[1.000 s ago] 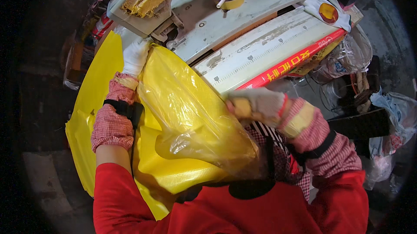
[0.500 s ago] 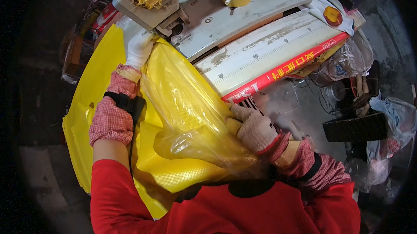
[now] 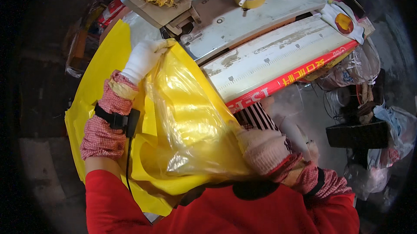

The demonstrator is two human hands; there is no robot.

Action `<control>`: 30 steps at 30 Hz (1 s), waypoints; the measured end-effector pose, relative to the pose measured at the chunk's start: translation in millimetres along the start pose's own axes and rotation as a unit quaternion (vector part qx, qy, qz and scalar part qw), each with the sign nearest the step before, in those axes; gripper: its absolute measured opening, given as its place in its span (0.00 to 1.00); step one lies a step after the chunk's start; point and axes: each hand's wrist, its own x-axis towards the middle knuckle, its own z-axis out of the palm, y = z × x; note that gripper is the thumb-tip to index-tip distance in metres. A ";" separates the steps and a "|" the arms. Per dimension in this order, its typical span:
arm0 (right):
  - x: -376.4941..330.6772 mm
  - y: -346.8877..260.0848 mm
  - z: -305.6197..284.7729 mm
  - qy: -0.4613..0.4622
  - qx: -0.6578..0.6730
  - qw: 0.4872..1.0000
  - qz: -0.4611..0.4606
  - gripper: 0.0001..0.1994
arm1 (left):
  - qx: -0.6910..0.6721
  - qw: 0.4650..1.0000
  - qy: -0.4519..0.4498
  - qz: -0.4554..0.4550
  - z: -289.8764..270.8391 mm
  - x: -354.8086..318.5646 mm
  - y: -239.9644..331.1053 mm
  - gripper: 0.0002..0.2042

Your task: The person inserts a plastic liner into a yellow woven bag by hand, shakes the bag, and places it onto a stack, repeating the process with a second bag.

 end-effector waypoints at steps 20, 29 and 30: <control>207.8 -59.7 -96.5 0.105 -0.240 0.937 -0.232 0.12 | 0.323 0.946 0.010 -0.023 -113.0 41.9 -7.4 0.13; 260.1 -5.3 -119.1 -0.059 0.199 0.915 -0.345 0.17 | 0.241 0.943 -0.132 0.191 -103.5 3.1 192.1 0.05; 261.7 -4.6 -117.7 -0.056 0.124 0.923 -0.359 0.17 | 0.155 0.944 -0.213 0.200 -102.5 4.4 201.2 0.06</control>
